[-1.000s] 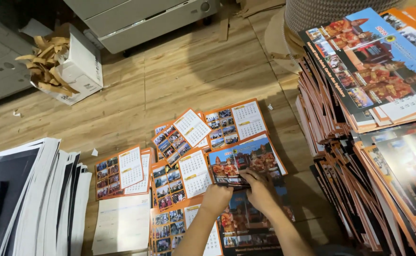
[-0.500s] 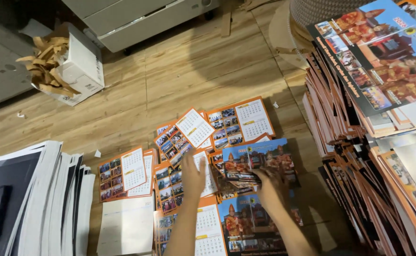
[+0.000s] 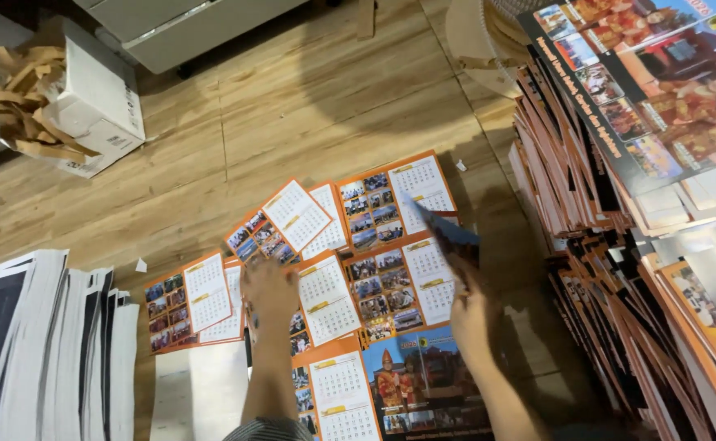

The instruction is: Sorting and stacking printed calendar pages on the floor

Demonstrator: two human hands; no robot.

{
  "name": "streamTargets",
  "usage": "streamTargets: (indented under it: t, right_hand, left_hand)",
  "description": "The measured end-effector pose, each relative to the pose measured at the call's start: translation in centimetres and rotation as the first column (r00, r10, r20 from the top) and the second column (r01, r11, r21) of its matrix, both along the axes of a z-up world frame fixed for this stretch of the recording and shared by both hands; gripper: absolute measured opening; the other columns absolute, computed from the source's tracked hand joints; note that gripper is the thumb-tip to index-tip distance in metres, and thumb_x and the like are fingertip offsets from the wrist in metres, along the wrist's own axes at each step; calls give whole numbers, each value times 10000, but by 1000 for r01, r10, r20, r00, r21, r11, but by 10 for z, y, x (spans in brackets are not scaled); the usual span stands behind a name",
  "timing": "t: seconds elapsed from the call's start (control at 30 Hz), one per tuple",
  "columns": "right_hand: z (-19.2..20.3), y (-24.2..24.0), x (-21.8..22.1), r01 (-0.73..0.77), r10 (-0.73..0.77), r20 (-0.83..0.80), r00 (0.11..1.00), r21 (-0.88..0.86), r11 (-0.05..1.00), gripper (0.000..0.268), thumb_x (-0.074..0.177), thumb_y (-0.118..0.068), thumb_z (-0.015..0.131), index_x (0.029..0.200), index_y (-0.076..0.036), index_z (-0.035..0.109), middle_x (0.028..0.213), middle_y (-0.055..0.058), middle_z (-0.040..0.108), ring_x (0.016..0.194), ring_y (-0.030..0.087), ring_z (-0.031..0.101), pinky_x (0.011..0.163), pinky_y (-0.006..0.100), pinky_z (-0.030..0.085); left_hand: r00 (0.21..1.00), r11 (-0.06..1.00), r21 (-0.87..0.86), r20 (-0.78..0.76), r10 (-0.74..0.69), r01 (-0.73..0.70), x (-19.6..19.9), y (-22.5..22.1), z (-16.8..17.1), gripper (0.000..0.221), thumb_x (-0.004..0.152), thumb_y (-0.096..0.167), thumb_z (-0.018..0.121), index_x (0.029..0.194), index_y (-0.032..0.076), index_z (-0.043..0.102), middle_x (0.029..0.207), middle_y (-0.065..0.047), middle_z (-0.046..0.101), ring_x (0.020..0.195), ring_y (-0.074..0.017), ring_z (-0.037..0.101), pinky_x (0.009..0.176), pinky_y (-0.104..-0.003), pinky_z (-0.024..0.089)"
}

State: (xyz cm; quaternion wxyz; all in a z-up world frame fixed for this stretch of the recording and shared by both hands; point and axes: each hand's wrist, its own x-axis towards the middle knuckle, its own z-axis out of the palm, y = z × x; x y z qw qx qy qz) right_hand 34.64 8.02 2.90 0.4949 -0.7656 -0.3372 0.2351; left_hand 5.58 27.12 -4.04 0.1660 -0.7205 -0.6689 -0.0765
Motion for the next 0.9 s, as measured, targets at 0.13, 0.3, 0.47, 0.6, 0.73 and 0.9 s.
streamTargets:
  t: [0.13,0.3,0.47,0.6,0.73,0.9]
  right_hand:
    - [-52,1,11,103,-124,-63,990,-275,956,349,979,-396,480,1233,-177,576,1031,111,667,825,286,659,764,451,514]
    - [42,-8,21,193,-201,-78,977,-103,976,296,949,-284,580,1006,-8,670,799,187,666,752,313,649,685,423,493]
    - [48,-8,25,224,-230,-134,964,-59,973,294,934,-306,602,967,-25,681,811,156,674,812,310,655,740,442,482]
    - [46,-11,26,202,-201,-125,972,-2,979,290,919,-268,619,901,15,681,746,175,661,735,274,647,701,431,480]
    - [49,-12,29,268,-252,-121,960,142,953,296,916,-210,632,865,79,669,745,229,651,795,215,617,727,392,465]
    - [47,-14,33,275,-270,-52,962,157,949,555,900,-359,589,456,-63,439,390,-9,347,384,97,326,404,287,237]
  left_hand:
    - [947,908,-275,150,-284,316,106,-32,95,496,814,238,644,1254,36,534,1357,-162,472,1309,-328,378,1071,-454,277]
    - [909,851,-333,239,-340,406,151,-28,58,537,778,1,525,1307,47,452,1393,-130,407,1273,-305,408,1029,-448,366]
    - [869,872,-92,-82,-488,481,141,-4,3,341,824,91,546,1142,193,614,947,-39,664,877,-215,673,750,-344,534]
    - [763,763,-144,-71,-643,630,140,-8,36,113,746,46,552,826,84,622,709,-95,607,660,-271,656,552,-331,555]
    - [711,688,-212,51,-701,694,155,-13,41,237,828,71,505,1042,125,593,1002,-102,640,933,-335,640,728,-401,564]
    - [683,621,-298,199,-703,725,170,-32,63,407,736,-135,586,1114,10,556,1044,-176,594,940,-379,543,751,-474,506]
